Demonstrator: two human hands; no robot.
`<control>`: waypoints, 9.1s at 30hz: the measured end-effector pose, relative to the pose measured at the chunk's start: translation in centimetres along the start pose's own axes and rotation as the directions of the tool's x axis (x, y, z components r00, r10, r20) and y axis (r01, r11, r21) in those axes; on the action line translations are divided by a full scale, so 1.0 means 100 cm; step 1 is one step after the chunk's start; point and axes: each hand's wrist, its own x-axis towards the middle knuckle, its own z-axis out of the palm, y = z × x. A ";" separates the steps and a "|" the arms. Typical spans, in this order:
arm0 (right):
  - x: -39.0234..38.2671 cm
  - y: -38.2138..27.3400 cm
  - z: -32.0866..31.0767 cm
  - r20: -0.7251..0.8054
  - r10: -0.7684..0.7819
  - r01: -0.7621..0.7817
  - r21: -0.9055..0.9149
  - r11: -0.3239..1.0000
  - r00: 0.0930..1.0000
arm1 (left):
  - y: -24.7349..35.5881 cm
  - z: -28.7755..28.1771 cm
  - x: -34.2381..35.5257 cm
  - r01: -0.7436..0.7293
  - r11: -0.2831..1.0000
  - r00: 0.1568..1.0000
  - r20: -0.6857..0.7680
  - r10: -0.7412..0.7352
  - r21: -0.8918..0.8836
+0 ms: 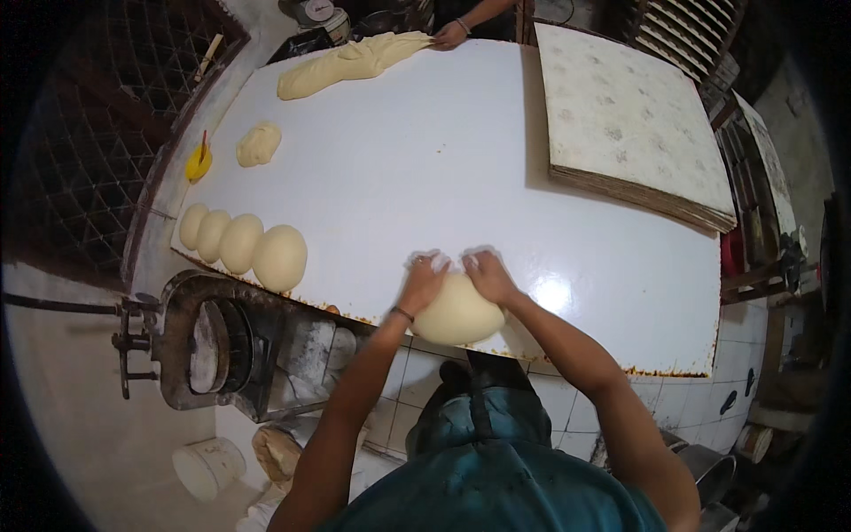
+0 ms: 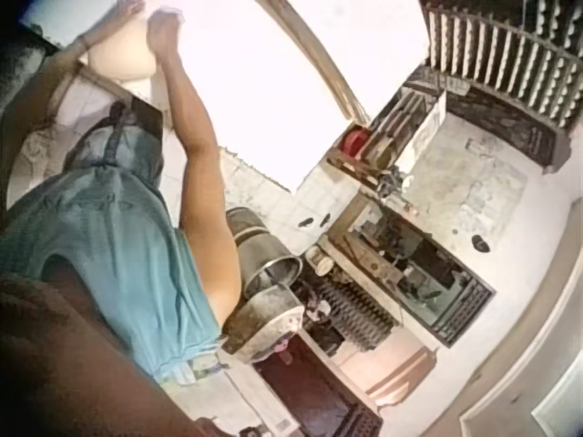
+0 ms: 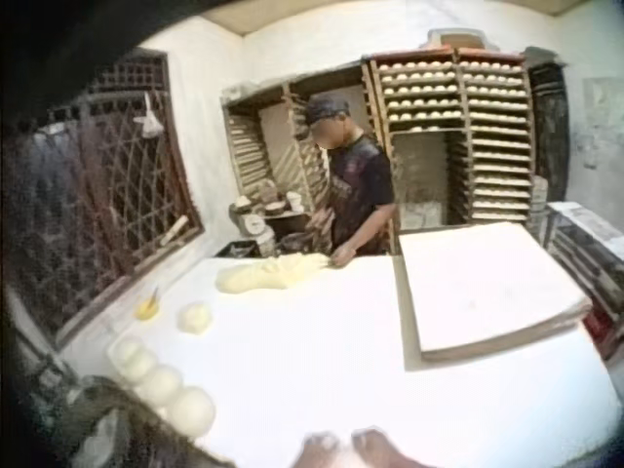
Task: The person takes portions of dough from a table and shapes them into round loaves by hand.
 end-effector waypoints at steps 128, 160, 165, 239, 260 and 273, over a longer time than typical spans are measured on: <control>-0.027 -0.046 0.069 -0.744 0.172 -0.416 -0.153 0.897 0.646 | -0.037 -0.165 0.033 -0.441 0.888 0.818 0.349 0.457 -0.130; -0.141 0.009 -0.030 0.317 -0.125 0.258 -0.424 0.868 0.940 | 0.040 0.026 -0.121 -0.326 0.945 0.940 0.125 0.319 0.041; -0.039 -0.034 -0.101 0.847 -0.085 0.391 -0.152 0.908 0.525 | 0.005 -0.070 -0.023 -0.185 0.937 0.711 0.618 0.335 -0.295; 0.181 -0.011 -0.111 -0.291 -0.212 0.085 -0.395 0.915 0.933 | 0.027 -0.039 0.009 0.645 0.120 0.518 0.317 -0.794 -0.755; 0.048 -0.036 0.021 0.343 0.199 -0.099 -0.287 0.953 0.918 | -0.043 -0.010 0.040 0.308 0.917 0.777 0.623 -0.090 -0.252; 0.016 -0.017 0.029 0.020 0.381 -0.062 0.993 0.097 0.924 | -0.050 -0.017 -0.004 -0.058 -0.005 0.905 -0.050 -0.422 -0.998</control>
